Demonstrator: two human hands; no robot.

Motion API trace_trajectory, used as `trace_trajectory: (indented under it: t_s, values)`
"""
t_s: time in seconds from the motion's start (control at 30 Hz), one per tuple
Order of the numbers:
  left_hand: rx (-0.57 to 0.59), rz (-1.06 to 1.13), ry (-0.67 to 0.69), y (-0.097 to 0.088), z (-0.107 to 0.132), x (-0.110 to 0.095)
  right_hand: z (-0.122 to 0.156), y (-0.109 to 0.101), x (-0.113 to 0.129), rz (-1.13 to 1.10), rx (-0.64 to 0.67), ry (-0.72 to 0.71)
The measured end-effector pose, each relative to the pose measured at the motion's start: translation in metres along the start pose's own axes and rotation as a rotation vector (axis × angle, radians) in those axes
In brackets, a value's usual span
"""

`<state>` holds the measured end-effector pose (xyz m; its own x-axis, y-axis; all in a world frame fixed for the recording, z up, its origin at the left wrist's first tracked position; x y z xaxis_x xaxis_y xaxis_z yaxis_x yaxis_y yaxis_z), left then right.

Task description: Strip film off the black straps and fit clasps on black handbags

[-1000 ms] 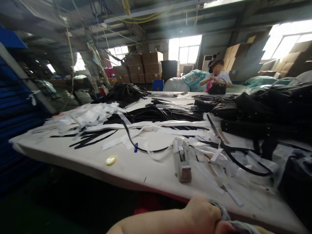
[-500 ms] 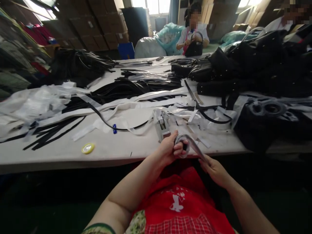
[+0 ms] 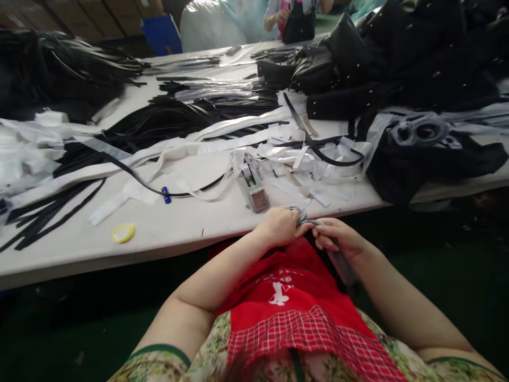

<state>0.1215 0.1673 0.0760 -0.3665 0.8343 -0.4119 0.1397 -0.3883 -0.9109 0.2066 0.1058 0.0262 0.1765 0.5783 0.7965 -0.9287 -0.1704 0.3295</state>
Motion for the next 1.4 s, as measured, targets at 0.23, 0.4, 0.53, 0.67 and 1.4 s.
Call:
trace_trajectory:
  t_s: [0.23, 0.4, 0.53, 0.67, 1.4]
  values:
    - [0.352, 0.809, -0.162, 0.034, 0.020, 0.009, 0.005, -0.039, 0.006, 0.941, -0.397, -0.086]
    - [0.145, 1.623, -0.244, 0.041, 0.010, 0.003, -0.001, -0.016, -0.010, 0.450, -0.402, -0.147]
    - [-0.102, 2.020, -0.237, 0.037, -0.004, -0.001, -0.016, 0.024, -0.017, 0.112, -0.305, -0.229]
    - [-0.332, 2.207, -0.242, 0.037, -0.001, 0.003, -0.020, 0.020, -0.015, 0.017, -0.400, -0.221]
    - [-0.180, 0.847, -0.024, 0.022, 0.020, 0.006, 0.010, 0.014, -0.001, 0.655, -0.139, 0.000]
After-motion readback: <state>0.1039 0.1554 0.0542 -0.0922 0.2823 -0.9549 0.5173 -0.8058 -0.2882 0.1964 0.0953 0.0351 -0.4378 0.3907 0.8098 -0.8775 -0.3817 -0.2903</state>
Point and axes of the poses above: each hand's wrist, its own z-axis away from the middle knuckle, its own y-axis out of the palm, x = y × z, the point moved 9 cm from there along -z, towards the middle knuckle, and after that the axes turned 12 degrees about y, right-handed, at the moved point
